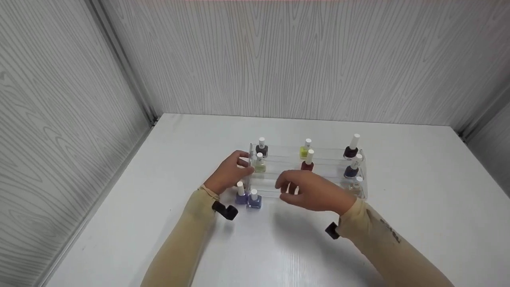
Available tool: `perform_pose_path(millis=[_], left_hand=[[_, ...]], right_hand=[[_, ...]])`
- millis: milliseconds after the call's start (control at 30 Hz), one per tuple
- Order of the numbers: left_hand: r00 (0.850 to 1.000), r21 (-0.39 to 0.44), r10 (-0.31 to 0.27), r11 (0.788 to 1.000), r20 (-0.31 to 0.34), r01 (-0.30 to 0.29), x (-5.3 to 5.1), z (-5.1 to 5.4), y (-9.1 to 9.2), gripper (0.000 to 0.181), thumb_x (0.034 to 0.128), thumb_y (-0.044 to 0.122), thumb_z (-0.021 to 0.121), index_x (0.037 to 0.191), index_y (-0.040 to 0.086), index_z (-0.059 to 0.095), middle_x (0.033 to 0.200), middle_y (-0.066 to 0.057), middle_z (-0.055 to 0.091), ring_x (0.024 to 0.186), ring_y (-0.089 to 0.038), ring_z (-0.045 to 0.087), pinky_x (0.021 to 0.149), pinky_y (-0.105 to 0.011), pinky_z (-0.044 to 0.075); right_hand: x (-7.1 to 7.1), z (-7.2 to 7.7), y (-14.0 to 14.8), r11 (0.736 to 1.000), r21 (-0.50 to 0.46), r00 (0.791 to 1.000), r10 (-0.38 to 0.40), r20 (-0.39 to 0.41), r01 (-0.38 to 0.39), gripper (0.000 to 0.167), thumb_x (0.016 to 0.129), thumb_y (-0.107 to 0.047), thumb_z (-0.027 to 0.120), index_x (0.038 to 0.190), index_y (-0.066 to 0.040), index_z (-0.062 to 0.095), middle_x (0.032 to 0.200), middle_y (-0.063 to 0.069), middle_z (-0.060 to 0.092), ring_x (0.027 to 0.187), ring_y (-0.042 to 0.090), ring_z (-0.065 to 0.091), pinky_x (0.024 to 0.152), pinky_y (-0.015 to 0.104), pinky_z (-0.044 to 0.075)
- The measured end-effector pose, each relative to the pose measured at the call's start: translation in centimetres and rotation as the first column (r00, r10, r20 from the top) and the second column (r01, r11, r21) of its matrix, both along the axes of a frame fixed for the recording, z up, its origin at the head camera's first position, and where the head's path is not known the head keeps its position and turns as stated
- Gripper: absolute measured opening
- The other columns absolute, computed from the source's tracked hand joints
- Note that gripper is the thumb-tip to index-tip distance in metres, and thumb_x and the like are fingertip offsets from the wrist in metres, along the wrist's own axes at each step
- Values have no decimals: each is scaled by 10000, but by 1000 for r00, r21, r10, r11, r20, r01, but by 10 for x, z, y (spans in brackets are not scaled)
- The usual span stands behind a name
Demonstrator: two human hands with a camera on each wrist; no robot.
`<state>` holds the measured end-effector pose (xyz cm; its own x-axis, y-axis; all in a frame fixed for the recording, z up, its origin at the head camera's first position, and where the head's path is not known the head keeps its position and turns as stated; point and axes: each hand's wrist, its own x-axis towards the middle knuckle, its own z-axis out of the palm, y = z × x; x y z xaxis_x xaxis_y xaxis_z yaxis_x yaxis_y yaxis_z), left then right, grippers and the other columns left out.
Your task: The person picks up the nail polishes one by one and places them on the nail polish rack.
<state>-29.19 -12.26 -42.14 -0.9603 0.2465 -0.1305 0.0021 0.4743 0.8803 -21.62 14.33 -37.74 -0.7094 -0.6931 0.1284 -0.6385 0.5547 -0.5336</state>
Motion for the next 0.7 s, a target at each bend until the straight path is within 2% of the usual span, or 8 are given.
perform_pose_path(millis=[67, 233, 333, 700], left_hand=[[1000, 0, -2, 1000, 3, 2, 0, 0, -1, 559, 992, 243, 689, 1492, 122, 467, 1294, -140, 605, 1053, -274, 642, 698, -333, 526], [1000, 13, -12, 1000, 10, 11, 0, 1, -1, 553, 1005, 237, 676, 1498, 123, 454, 1308, -149, 592, 1043, -271, 638, 667, -320, 514], [1000, 21, -17, 1000, 11, 17, 0, 2, 0, 534, 1007, 226, 669, 1486, 119, 460, 1307, -153, 591, 1004, -265, 632, 614, -306, 497], [1000, 31, -7, 999, 9, 7, 2, 1, -1, 532, 989, 204, 684, 1472, 111, 482, 1287, -159, 613, 990, -256, 634, 595, -284, 501]], right_hand=[[-1, -3, -13, 1000, -6, 1000, 11, 22, -11, 182, 983, -115, 685, 1162, -105, 660, 1053, 3, 687, 919, 136, 661, 818, 345, 570], [-5, -10, -38, 998, 52, 999, -16, -32, 18, 247, 977, -134, 690, 1211, -69, 648, 1065, 36, 688, 922, 188, 666, 814, 357, 555], [-8, -15, -48, 995, 92, 998, -36, -51, 41, 261, 972, -152, 695, 1220, -78, 654, 1043, 27, 692, 894, 177, 663, 798, 350, 550], [-11, -34, -70, 988, 133, 991, -68, -118, 84, 126, 966, -188, 713, 1066, -111, 708, 945, 21, 700, 818, 166, 629, 724, 372, 543]])
